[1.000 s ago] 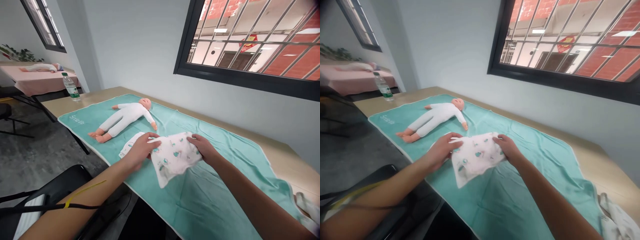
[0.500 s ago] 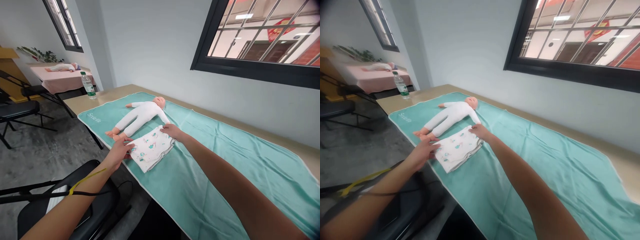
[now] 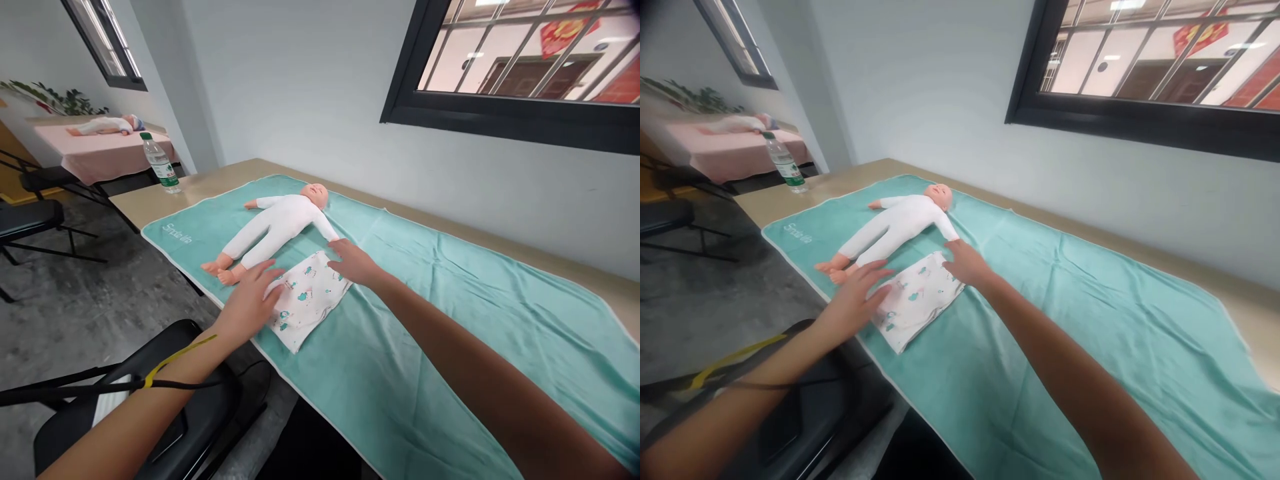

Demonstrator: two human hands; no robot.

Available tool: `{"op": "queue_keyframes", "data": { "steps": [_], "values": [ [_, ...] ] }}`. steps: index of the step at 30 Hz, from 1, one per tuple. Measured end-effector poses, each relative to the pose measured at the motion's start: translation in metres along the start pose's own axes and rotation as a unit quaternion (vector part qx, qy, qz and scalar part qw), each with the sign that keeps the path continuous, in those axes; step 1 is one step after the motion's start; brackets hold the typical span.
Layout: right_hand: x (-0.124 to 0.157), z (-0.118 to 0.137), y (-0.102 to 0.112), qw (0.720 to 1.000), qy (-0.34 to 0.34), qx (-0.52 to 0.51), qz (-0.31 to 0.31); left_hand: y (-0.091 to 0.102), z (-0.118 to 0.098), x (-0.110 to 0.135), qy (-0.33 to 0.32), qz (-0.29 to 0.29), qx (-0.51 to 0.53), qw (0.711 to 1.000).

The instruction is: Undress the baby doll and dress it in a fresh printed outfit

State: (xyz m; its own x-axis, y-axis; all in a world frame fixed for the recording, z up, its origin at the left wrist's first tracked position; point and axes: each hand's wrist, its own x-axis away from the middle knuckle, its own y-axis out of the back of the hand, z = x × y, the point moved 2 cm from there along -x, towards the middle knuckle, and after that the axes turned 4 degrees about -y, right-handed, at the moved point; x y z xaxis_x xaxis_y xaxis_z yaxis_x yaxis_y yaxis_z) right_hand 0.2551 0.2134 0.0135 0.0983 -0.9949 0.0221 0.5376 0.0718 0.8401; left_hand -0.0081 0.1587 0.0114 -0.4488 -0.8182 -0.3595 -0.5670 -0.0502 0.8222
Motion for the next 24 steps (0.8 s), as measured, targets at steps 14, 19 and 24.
{"op": "queue_keyframes", "data": {
  "steps": [14,19,24],
  "values": [
    [0.056,0.001,-0.018,0.977,0.178,0.103,0.064,-0.040,-0.039,0.013,-0.144,0.111,-0.149,0.972],
    [0.130,-0.015,0.042,0.996,0.073,-0.050,0.026,-0.026,-0.043,0.070,-0.129,-0.084,-0.071,0.985],
    [0.269,-0.077,0.045,0.971,-0.132,-0.195,0.032,-0.037,-0.015,0.166,0.231,-0.201,-0.001,0.952]
  ]
}}
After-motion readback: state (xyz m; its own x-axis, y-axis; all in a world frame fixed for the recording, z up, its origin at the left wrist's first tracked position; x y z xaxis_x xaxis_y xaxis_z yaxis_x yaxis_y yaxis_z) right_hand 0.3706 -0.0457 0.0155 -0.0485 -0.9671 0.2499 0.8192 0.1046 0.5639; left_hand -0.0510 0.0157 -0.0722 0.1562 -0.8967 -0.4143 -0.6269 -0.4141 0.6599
